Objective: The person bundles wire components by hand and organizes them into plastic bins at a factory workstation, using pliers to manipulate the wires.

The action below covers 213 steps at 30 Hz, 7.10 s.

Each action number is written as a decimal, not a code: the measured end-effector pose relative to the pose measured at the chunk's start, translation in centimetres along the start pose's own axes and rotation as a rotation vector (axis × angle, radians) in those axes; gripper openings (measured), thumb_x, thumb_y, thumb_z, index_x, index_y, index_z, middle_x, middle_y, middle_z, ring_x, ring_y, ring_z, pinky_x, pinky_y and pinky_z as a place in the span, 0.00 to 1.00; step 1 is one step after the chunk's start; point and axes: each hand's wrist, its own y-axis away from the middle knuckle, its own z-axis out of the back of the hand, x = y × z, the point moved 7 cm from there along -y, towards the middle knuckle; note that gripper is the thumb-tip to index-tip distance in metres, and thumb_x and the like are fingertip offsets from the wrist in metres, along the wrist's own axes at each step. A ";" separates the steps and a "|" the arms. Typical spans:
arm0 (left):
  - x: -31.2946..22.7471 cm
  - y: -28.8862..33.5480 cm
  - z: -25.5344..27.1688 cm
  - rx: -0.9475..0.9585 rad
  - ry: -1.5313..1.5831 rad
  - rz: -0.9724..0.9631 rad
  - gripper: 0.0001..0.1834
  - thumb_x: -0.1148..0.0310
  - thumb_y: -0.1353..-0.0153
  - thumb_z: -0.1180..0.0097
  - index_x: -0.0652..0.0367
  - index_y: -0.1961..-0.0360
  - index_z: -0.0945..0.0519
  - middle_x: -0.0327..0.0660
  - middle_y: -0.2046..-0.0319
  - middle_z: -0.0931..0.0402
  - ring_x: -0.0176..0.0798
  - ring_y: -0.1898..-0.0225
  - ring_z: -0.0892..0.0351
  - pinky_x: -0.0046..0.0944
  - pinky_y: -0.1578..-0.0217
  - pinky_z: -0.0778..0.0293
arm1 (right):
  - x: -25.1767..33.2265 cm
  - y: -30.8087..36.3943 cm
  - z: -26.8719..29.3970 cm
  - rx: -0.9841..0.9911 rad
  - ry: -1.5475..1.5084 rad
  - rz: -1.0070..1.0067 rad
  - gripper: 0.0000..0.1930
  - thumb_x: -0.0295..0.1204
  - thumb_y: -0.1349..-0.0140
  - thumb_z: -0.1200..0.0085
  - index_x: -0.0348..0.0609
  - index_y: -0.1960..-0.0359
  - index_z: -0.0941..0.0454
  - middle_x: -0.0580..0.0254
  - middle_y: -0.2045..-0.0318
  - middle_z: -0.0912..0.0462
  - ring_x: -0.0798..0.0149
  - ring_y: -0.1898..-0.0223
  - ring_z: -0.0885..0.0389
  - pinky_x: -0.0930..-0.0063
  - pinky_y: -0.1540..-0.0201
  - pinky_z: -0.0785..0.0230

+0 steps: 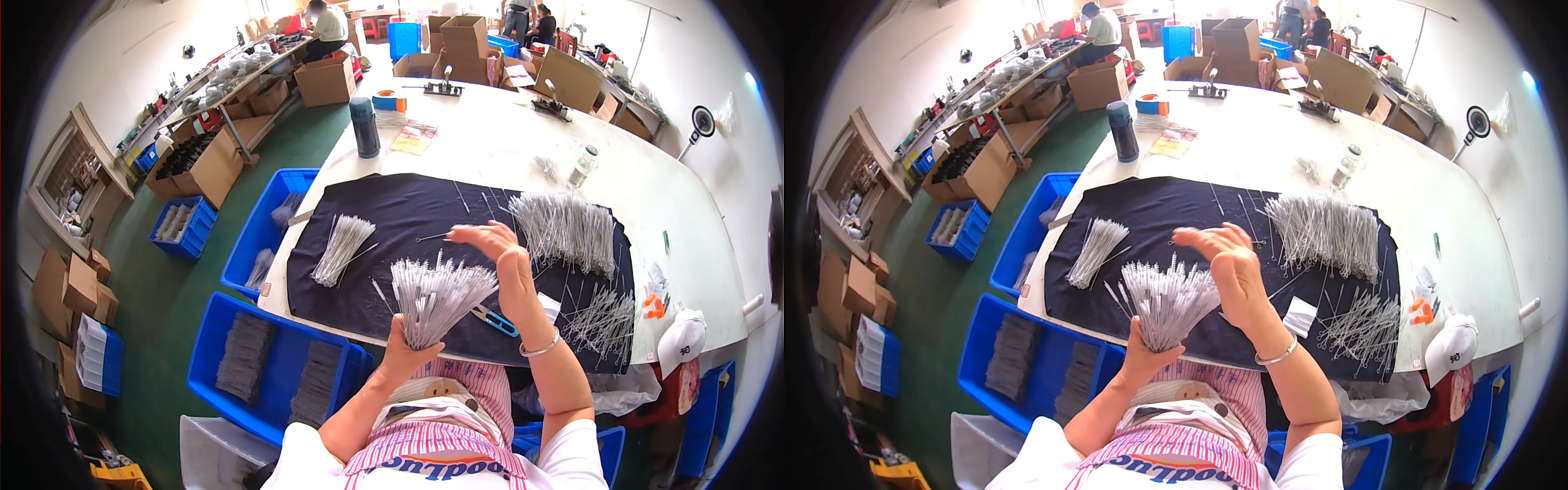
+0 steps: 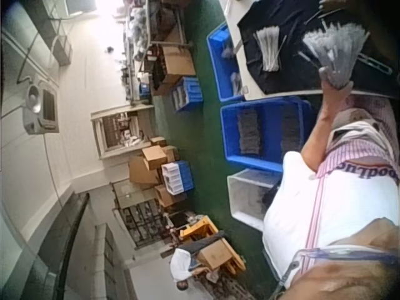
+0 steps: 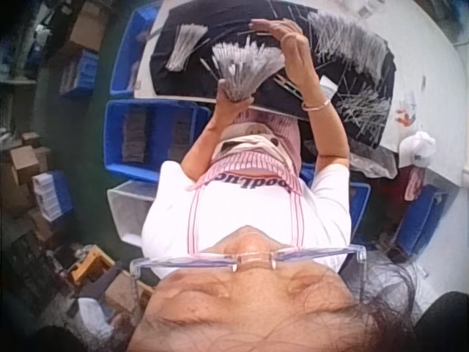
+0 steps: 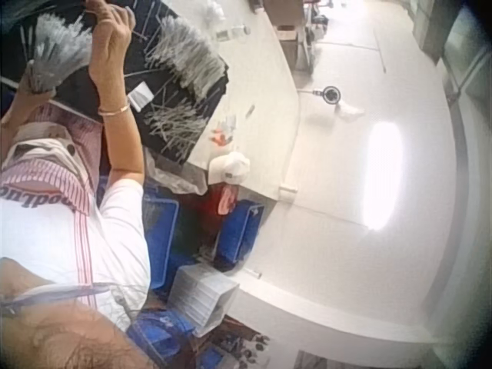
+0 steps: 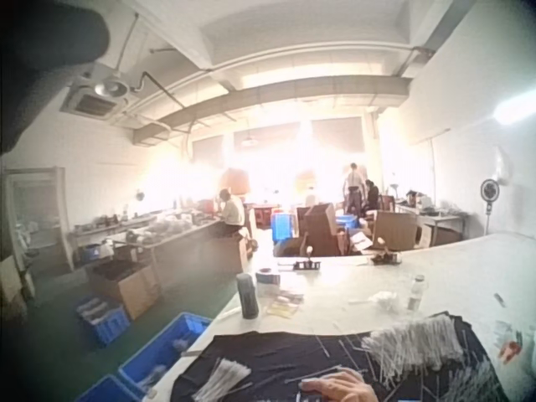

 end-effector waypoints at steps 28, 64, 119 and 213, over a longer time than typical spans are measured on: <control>-1.2 -0.4 -1.5 0.029 0.600 0.290 0.25 0.87 0.55 0.43 0.57 0.54 0.30 0.43 0.65 0.26 0.32 0.74 0.26 0.25 0.84 0.36 | -8.6 8.8 -7.8 -0.172 -0.615 -0.708 0.07 0.28 0.42 0.44 0.36 0.71 0.23 0.70 0.77 0.22 0.81 0.75 0.29 0.86 0.72 0.35; -0.6 0.3 -0.5 -0.118 0.418 0.229 0.24 0.89 0.54 0.44 0.55 0.59 0.34 0.43 0.69 0.25 0.28 0.78 0.27 0.25 0.85 0.36 | -7.7 5.6 -3.7 -0.326 -0.421 -0.549 0.09 0.27 0.45 0.41 0.38 0.63 0.24 0.73 0.75 0.29 0.80 0.77 0.32 0.85 0.74 0.38; -2.4 0.1 2.0 -0.363 0.056 -0.041 0.25 0.86 0.55 0.41 0.62 0.56 0.36 0.41 0.68 0.25 0.27 0.74 0.26 0.26 0.76 0.28 | -13.4 17.9 1.6 0.005 -0.156 -1.039 0.06 0.30 0.38 0.53 0.40 0.66 0.31 0.59 0.72 0.22 0.70 0.74 0.24 0.75 0.69 0.30; -3.3 1.3 1.6 -0.132 -0.097 -0.043 0.15 0.84 0.56 0.40 0.64 0.64 0.24 0.37 0.69 0.22 0.27 0.69 0.25 0.28 0.68 0.28 | 0.9 1.0 3.5 0.405 0.898 0.016 0.11 0.41 0.46 0.46 0.47 0.71 0.21 0.64 0.73 0.23 0.62 0.67 0.26 0.68 0.62 0.38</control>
